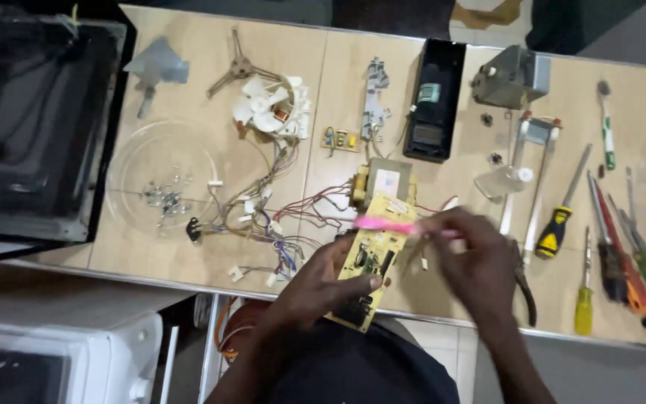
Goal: Cleaning a microwave circuit board using a toothbrush and cleaning solution on a workshop table.
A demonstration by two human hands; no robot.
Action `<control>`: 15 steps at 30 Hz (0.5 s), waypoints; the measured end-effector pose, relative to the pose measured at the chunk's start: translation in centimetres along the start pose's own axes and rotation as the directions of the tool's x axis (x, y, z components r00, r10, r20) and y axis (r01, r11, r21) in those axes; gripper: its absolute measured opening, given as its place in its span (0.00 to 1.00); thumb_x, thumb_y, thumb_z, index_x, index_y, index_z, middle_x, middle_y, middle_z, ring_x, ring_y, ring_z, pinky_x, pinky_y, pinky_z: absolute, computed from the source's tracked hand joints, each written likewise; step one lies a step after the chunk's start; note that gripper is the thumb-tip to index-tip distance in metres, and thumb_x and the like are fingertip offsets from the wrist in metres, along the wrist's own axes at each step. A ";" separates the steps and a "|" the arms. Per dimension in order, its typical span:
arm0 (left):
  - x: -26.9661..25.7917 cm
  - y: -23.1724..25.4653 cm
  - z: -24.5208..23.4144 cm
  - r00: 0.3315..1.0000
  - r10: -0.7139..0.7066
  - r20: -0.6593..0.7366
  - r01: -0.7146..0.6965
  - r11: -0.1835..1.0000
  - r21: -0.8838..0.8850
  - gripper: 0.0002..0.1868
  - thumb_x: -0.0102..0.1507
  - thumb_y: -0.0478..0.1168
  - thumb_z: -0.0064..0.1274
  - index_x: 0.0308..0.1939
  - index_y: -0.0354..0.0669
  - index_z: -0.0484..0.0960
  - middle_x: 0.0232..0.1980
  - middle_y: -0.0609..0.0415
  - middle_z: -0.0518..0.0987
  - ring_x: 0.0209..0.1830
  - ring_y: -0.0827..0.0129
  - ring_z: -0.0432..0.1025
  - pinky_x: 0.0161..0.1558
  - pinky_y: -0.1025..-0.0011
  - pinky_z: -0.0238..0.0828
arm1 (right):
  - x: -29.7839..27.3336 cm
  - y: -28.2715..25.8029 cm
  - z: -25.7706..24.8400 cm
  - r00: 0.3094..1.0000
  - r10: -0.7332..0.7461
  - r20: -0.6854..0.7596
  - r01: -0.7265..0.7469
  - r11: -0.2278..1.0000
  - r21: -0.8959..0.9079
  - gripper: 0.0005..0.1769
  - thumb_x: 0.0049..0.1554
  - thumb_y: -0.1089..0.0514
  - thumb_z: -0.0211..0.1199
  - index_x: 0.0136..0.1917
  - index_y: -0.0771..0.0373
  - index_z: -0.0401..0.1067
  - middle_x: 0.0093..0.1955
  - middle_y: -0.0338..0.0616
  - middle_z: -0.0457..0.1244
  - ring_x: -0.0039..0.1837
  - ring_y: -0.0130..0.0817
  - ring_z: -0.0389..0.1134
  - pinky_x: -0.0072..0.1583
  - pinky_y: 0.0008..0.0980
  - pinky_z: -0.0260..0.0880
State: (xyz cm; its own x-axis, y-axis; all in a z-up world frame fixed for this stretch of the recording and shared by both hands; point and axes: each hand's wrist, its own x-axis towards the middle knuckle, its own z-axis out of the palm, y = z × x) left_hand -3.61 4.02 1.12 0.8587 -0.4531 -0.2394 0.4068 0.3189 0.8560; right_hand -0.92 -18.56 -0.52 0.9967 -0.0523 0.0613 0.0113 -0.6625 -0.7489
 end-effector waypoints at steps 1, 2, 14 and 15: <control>0.1 -0.3 -0.2 1.000 -0.015 0.011 0.015 1.000 -0.012 0.35 0.59 0.44 0.65 0.65 0.26 0.72 0.58 0.34 0.78 0.60 0.48 0.73 0.62 0.52 0.70 | 0.7 1.4 0.4 1.000 0.019 0.000 -0.019 1.000 -0.011 0.02 0.55 0.59 0.71 0.44 0.54 0.80 0.36 0.47 0.70 0.42 0.53 0.71 0.49 0.41 0.70; 0.2 -0.7 -0.5 1.000 -0.017 0.020 0.016 1.000 0.025 0.37 0.59 0.45 0.65 0.66 0.25 0.71 0.59 0.31 0.77 0.61 0.45 0.72 0.63 0.49 0.70 | 1.2 2.9 0.7 0.999 0.041 -0.024 -0.041 0.999 0.000 0.02 0.60 0.58 0.67 0.47 0.52 0.79 0.36 0.43 0.67 0.37 0.42 0.64 0.45 0.37 0.66; -0.5 -2.5 -1.4 1.000 0.006 -0.025 -0.006 1.000 -0.010 0.36 0.58 0.44 0.65 0.64 0.23 0.71 0.56 0.30 0.78 0.59 0.42 0.73 0.60 0.49 0.70 | 1.5 3.5 0.4 0.988 0.006 -0.157 -0.030 0.988 -0.153 0.04 0.65 0.53 0.70 0.47 0.50 0.79 0.37 0.46 0.66 0.45 0.48 0.68 0.53 0.43 0.68; -0.3 -3.3 -2.1 0.999 -0.010 -0.033 0.009 0.999 -0.031 0.34 0.58 0.43 0.66 0.62 0.26 0.74 0.53 0.37 0.80 0.56 0.52 0.75 0.56 0.54 0.74 | 1.4 3.1 0.4 0.980 -0.002 -0.199 -0.024 0.991 -0.132 0.05 0.65 0.54 0.72 0.47 0.52 0.78 0.38 0.46 0.66 0.44 0.43 0.67 0.52 0.39 0.67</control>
State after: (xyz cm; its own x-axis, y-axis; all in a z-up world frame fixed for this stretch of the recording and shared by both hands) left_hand -4.58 4.85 -2.54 0.8642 -0.4288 -0.2633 0.4245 0.3404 0.8390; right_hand 0.57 -20.44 -3.03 0.9608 -0.1986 0.1935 -0.0237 -0.7542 -0.6563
